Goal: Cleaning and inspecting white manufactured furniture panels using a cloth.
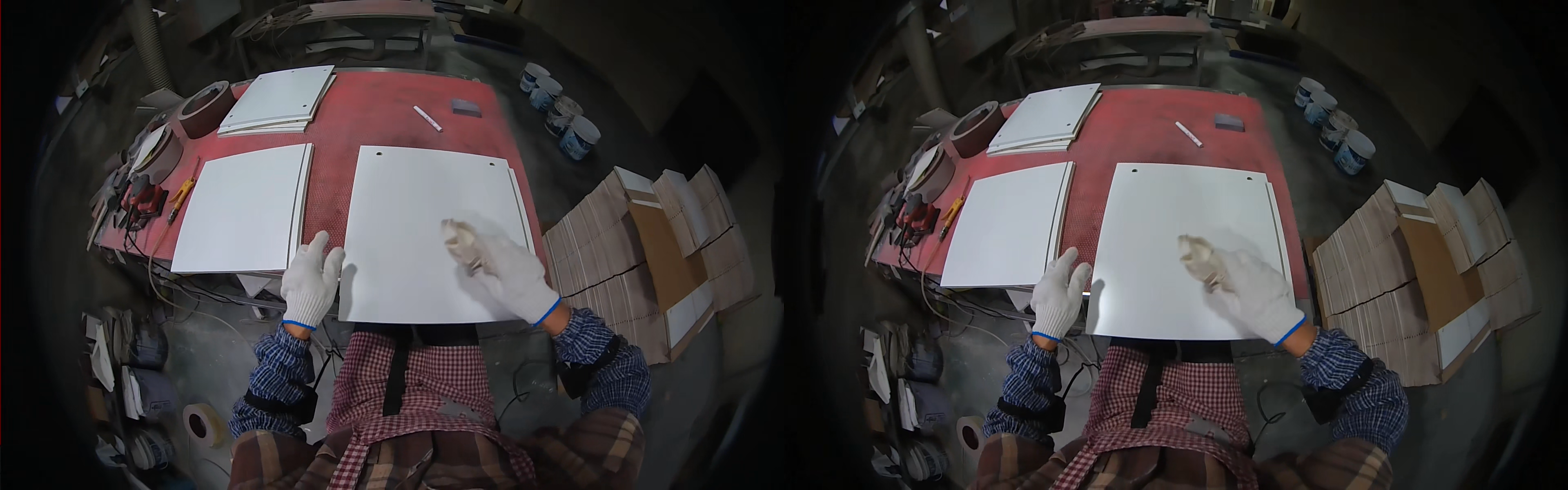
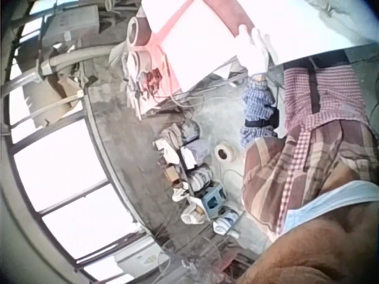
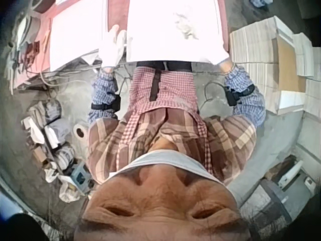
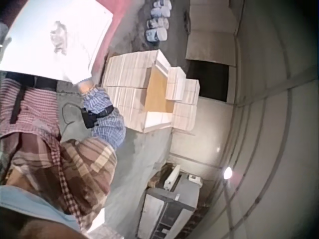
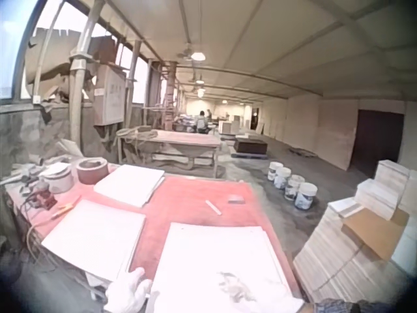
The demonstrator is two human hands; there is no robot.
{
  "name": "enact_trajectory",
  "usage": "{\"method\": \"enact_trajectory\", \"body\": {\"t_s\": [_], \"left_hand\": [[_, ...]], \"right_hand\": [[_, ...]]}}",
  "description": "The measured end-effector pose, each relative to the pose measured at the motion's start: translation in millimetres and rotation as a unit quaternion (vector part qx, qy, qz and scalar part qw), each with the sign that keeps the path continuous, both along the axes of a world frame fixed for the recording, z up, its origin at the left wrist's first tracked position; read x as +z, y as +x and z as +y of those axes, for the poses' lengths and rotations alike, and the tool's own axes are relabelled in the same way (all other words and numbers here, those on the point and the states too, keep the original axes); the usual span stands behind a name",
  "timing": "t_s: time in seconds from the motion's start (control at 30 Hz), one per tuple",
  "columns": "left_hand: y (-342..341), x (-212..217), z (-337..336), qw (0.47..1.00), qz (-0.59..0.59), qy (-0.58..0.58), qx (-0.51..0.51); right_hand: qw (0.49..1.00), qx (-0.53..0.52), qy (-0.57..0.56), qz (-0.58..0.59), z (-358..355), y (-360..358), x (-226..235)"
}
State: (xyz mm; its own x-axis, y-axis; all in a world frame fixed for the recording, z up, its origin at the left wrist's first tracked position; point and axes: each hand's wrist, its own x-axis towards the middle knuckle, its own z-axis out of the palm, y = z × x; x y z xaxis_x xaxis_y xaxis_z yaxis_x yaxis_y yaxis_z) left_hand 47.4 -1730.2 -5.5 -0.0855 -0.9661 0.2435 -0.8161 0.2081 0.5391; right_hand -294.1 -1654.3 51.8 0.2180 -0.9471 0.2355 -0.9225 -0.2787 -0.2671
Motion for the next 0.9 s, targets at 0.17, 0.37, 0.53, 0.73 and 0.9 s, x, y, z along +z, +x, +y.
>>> {"method": "enact_trajectory", "body": {"t_s": [0.17,0.37,0.53,0.73,0.9], "left_hand": [[-15.9,-29.8,44.6,0.979,0.129,0.158,-0.008],[-17.7,-38.8,56.4,0.964,0.204,0.169,0.018],[-16.1,-51.0,53.6,0.953,0.262,0.152,-0.017],[-22.2,-41.5,51.3,0.938,0.308,0.161,-0.013],[-11.8,-89.6,54.4,0.799,0.589,0.116,-0.013]], "right_hand": [[0.964,0.238,0.057,0.106,-20.1,61.4,-33.1],[0.955,0.276,0.014,0.107,-112.2,80.2,-41.6],[0.981,0.15,-0.096,0.074,-223.0,82.8,-68.3],[0.97,0.205,-0.129,0.0,-267.9,120.9,-89.1],[0.935,0.352,-0.034,-0.025,-176.7,171.6,-55.4]]}}
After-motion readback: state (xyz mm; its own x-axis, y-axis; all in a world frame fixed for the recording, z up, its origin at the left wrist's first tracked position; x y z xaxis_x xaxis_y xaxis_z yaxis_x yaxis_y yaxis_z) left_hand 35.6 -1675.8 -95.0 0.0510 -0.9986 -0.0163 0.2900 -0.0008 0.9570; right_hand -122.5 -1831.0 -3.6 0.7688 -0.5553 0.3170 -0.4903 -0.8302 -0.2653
